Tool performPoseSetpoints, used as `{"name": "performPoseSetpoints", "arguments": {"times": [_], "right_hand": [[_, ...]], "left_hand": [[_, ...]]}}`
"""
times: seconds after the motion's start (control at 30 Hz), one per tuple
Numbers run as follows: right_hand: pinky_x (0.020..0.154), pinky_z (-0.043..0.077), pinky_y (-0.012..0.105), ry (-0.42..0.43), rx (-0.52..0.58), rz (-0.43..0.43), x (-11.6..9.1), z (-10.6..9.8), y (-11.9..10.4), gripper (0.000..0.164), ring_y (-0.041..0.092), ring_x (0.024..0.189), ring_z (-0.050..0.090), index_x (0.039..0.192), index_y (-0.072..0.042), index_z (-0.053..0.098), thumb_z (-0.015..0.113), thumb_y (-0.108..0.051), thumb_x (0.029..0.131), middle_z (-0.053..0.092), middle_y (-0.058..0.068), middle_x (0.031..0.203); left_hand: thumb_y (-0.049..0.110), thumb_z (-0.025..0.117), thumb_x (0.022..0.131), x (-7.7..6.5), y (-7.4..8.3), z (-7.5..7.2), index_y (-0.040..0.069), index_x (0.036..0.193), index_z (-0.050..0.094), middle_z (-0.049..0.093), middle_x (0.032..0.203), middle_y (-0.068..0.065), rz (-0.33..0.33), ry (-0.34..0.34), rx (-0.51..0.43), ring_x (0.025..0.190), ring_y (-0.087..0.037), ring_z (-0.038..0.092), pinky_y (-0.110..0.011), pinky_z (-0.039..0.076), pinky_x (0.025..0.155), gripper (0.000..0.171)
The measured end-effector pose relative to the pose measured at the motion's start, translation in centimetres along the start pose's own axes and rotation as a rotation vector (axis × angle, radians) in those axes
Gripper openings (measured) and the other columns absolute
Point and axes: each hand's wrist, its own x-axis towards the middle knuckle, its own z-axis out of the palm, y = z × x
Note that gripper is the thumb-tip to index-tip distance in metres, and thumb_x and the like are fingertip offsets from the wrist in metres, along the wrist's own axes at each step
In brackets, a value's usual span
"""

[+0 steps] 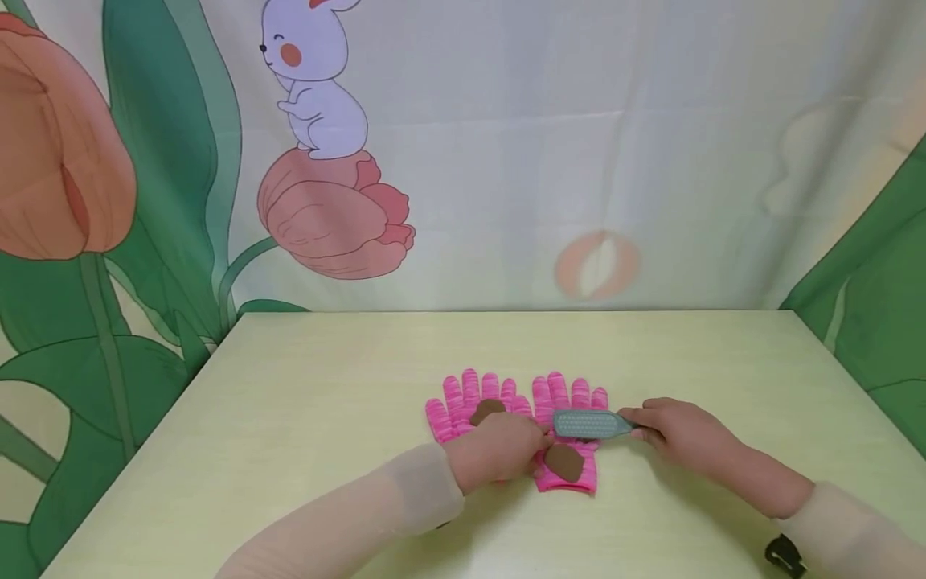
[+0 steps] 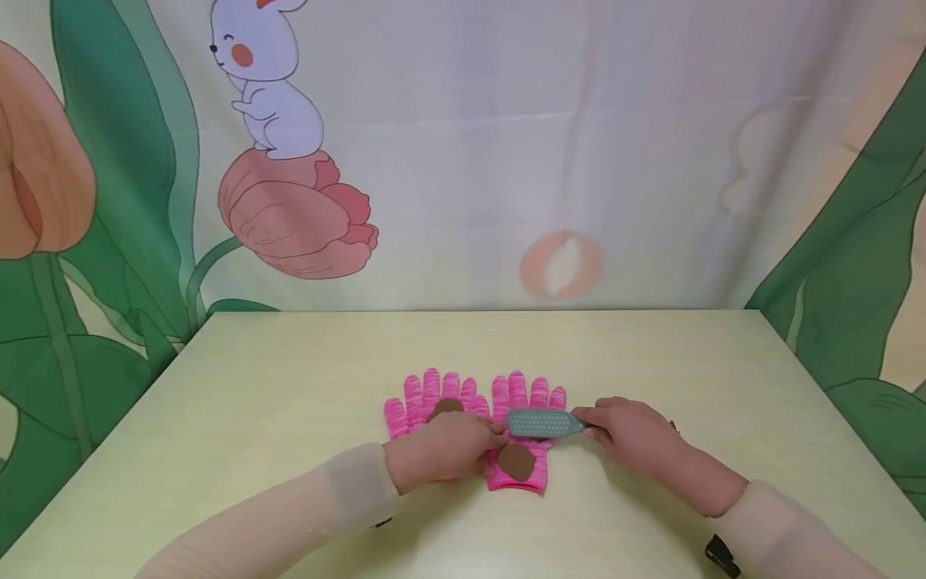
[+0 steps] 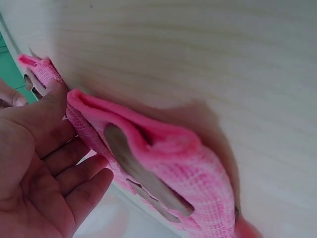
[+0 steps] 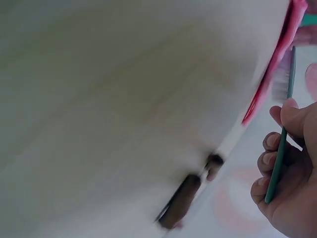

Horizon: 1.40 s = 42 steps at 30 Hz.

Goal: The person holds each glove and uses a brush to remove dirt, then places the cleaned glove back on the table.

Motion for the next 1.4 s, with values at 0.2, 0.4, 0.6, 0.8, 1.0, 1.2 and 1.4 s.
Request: {"name": "performPoseSetpoints", "arguments": {"times": [0.2, 0.4, 0.6, 0.8, 1.0, 1.2, 1.4], "right_hand": [[0.063, 0.04, 0.02, 0.016, -0.043, 0.03, -0.9, -0.2, 1.1, 0.033, 0.004, 0.07, 0.042, 0.123, -0.002, 0.073, 0.073, -0.015, 0.092, 0.06, -0.006, 0.08], [0.06, 0.034, 0.019, 0.113, -0.086, 0.01, -1.2, -1.2, 1.4, 0.03, 0.002, 0.065, 0.036, 0.118, -0.003, 0.075, 0.076, -0.011, 0.089, 0.053, -0.009, 0.073], [0.061, 0.036, 0.019, 0.143, -0.006, -0.003, -0.2, -1.6, 0.2, 0.03, 0.001, 0.067, 0.036, 0.121, -0.003, 0.074, 0.073, -0.013, 0.092, 0.052, -0.01, 0.074], [0.062, 0.037, 0.018, 0.07, 0.024, -0.048, 0.9, -0.6, -0.2, 0.029, 0.001, 0.067, 0.038, 0.12, -0.002, 0.074, 0.072, -0.014, 0.093, 0.056, -0.008, 0.075], [0.064, 0.041, 0.019, -0.035, 0.064, 0.001, 0.2, 0.2, 1.1, 0.031, 0.001, 0.069, 0.041, 0.121, 0.001, 0.073, 0.071, -0.014, 0.094, 0.06, -0.008, 0.077], [0.071, 0.056, 0.029, -0.045, 0.049, 0.021, -1.0, 0.2, 1.9, 0.033, 0.012, 0.076, 0.061, 0.122, 0.001, 0.073, 0.072, -0.015, 0.093, 0.071, 0.002, 0.088], [0.092, 0.059, 0.056, -0.022, 0.028, 0.033, -2.0, 0.0, 2.2, 0.031, 0.047, 0.111, 0.07, 0.12, -0.001, 0.074, 0.072, -0.014, 0.092, 0.074, 0.027, 0.117]], "left_hand": [[0.028, 0.071, 0.097, -0.1, -0.1, -0.2, 0.024, 0.115, 0.074, 0.076, 0.114, 0.006, 0.006, 0.002, 0.049, 0.099, -0.009, 0.07, -0.02, 0.057, 0.084, 0.019], [0.028, 0.071, 0.096, -0.2, 0.0, -0.2, 0.024, 0.117, 0.074, 0.075, 0.124, 0.005, -0.001, 0.0, 0.027, 0.106, -0.01, 0.071, -0.021, 0.058, 0.087, 0.021], [0.026, 0.07, 0.097, -0.1, 0.1, -0.4, 0.023, 0.111, 0.074, 0.075, 0.1, 0.005, -0.013, -0.009, 0.033, 0.083, -0.008, 0.061, -0.017, 0.053, 0.075, 0.015], [0.025, 0.07, 0.097, 0.1, 0.1, -0.3, 0.022, 0.104, 0.073, 0.067, 0.084, 0.004, -0.029, -0.022, -0.017, 0.075, -0.008, 0.053, -0.016, 0.046, 0.067, 0.008], [0.026, 0.07, 0.097, 0.2, 0.3, -0.2, 0.022, 0.102, 0.072, 0.066, 0.083, 0.004, -0.04, -0.022, 0.0, 0.073, -0.009, 0.053, -0.017, 0.045, 0.065, 0.007], [0.024, 0.067, 0.099, 0.4, 0.4, -0.3, 0.023, 0.097, 0.07, 0.066, 0.085, 0.005, -0.03, -0.024, 0.048, 0.073, -0.009, 0.053, -0.018, 0.044, 0.064, 0.004], [0.024, 0.067, 0.099, 0.2, 0.4, -0.3, 0.021, 0.101, 0.072, 0.069, 0.088, 0.003, -0.016, -0.021, 0.045, 0.073, -0.009, 0.053, -0.019, 0.045, 0.065, 0.006]]}}
